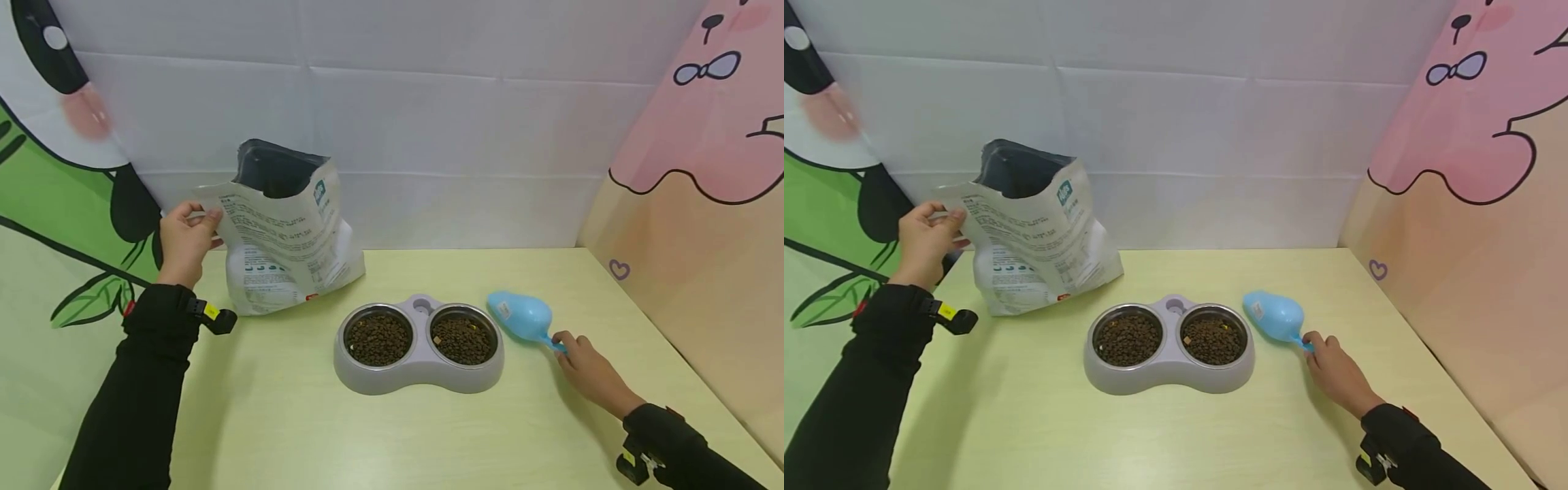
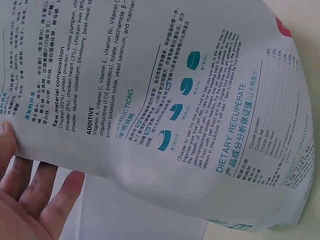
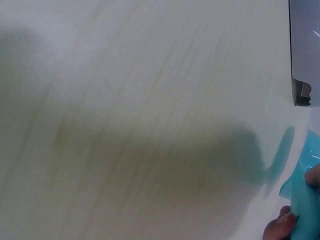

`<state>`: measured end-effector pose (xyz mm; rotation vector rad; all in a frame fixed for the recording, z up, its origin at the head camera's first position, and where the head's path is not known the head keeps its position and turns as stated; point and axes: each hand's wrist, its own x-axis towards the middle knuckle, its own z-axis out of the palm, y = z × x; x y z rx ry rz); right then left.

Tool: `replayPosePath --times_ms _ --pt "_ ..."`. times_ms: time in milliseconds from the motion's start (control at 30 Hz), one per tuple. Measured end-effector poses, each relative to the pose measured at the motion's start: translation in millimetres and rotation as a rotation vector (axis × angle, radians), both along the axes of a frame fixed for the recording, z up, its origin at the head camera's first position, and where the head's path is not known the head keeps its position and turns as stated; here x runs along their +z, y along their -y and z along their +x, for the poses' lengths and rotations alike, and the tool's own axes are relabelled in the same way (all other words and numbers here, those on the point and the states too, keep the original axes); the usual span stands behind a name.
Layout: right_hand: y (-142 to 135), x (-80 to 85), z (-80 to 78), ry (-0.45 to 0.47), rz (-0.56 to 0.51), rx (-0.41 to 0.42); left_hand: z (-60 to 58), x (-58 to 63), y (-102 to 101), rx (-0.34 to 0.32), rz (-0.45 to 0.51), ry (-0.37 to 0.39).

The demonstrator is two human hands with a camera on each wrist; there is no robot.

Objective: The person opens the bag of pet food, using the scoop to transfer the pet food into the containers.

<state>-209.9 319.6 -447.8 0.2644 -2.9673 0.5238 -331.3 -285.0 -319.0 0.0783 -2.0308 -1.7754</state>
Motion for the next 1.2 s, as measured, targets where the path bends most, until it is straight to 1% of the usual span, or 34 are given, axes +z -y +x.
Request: replayPosePath --times_ms 167,300,500,700,767,967,1100,1200 --pt "0 -4.7 1.6 -0.021 0.02 0.004 -1.6 1.2 3 0.006 -0.012 0.033" --pt "1 -9.4 4.2 -0.031 0.034 0.01 -1.8 1.5 4 0.015 -0.023 0.044" --pt "2 -15.9 3.3 0.014 0.026 -0.029 -3.7 -1.1 2 0.027 -0.041 0.02" --pt "1 -20.3 -2.0 0.015 0.018 -0.045 -5.3 -4.9 0 0.045 -0.055 -0.017" --pt "1 -21.1 -2.2 0.022 0.006 -0.046 -5.2 -6.8 -1 0.042 -0.049 -0.031" --pt "0 -22.6 -2.3 0.041 0.014 -0.061 -3.0 -10.4 -2 0.059 -0.078 -0.065" --pt "-1 -21.0 -3.1 0.024 0.047 -0.065 -0.2 -10.6 -2 0.073 -0.074 -0.078" --pt "-1 -17.0 -3.3 -0.012 0.059 -0.068 1.9 -10.0 -1 0.069 -0.079 -0.06"
